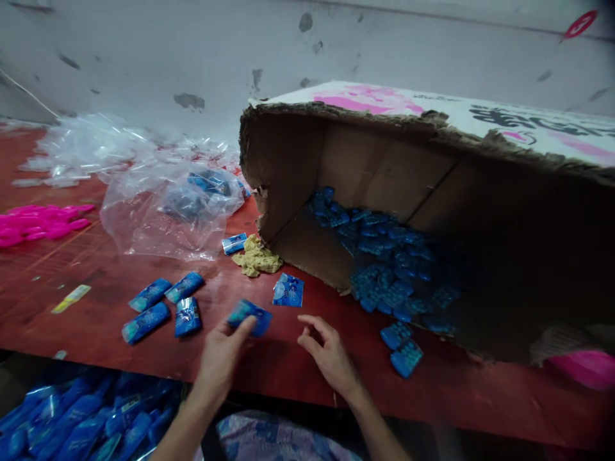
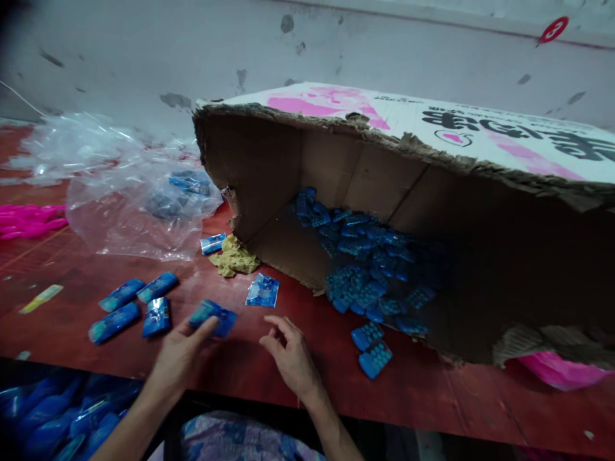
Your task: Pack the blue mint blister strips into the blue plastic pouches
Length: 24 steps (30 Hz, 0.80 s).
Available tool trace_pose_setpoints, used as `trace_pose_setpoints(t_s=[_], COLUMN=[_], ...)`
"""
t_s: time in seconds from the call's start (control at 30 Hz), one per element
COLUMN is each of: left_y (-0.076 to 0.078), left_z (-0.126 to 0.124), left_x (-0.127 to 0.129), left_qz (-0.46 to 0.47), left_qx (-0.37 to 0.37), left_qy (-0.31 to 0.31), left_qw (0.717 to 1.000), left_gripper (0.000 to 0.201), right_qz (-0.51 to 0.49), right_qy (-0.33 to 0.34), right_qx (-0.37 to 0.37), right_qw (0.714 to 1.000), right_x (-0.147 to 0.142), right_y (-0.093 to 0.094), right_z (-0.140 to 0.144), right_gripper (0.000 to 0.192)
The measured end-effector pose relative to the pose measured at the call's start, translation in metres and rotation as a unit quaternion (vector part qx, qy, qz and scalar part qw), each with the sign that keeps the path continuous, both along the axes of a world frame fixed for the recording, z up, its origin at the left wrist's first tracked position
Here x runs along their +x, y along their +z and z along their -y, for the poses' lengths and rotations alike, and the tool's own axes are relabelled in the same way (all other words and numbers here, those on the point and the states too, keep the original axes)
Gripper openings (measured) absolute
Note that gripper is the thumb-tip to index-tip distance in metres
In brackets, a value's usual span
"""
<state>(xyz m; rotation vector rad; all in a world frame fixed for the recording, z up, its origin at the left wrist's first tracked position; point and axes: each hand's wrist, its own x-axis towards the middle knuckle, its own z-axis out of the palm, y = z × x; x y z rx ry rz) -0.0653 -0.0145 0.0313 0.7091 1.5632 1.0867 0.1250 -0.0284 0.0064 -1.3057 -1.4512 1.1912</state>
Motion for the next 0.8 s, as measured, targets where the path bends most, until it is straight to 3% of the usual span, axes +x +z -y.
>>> trace_pose_setpoints(t_s=[0.07,0.17,0.23,0.3,0.33,0.4,0.47,0.5,0.63,0.8], left_y=[0.002,0.005,0.004,-0.001,-0.004,-0.013,-0.023,-0.027,-0.037,-0.031], left_z=[-0.008,-0.011,-0.009,-0.005,-0.003,0.0,0.0,-0.001,-0.013,-0.028], left_x=[-0.032,-0.065,-0.069,-0.058,-0.049,-0.027,-0.006,0.003,0.023,0.03], left_qz=[-0.192,-0.441,-0.525,-0.532,-0.505,-0.4,-0.259,-0.199,-0.059,0.068], left_qx=[0.031,0.057,0.129,0.207,0.23,0.234,0.178,0.147,0.108,0.024], left_qy=[0.052,0.093,0.103,0.098,0.086,0.034,-0.027,-0.048,-0.059,-0.016], left_qw=[0.98,0.891,0.835,0.815,0.827,0.885,0.949,0.968,0.991,0.997], left_gripper=[0.045,0.06,0.06,0.052,0.046,0.037,0.034,0.033,0.032,0.038], right_qz=[0.098,0.262,0.371,0.432,0.445,0.46,0.475,0.481,0.491,0.481], right_qy=[0.004,0.007,0.001,-0.011,-0.018,-0.03,-0.039,-0.042,-0.05,-0.068], right_qx=[0.06,0.127,0.142,0.143,0.144,0.148,0.156,0.16,0.178,0.191], right_qw=[0.993,0.957,0.918,0.89,0.884,0.875,0.865,0.861,0.851,0.853], right_x=[0.002,-0.001,-0.006,-0.012,-0.015,-0.02,-0.022,-0.023,-0.023,-0.024], right_y=[0.009,0.015,0.011,0.003,-0.002,-0.011,-0.017,-0.019,-0.023,-0.011], right_z=[-0.015,-0.041,-0.056,-0.066,-0.069,-0.071,-0.069,-0.068,-0.067,-0.06], right_gripper=[0.021,0.027,0.033,0.033,0.03,0.02,0.016,0.017,0.019,0.019])
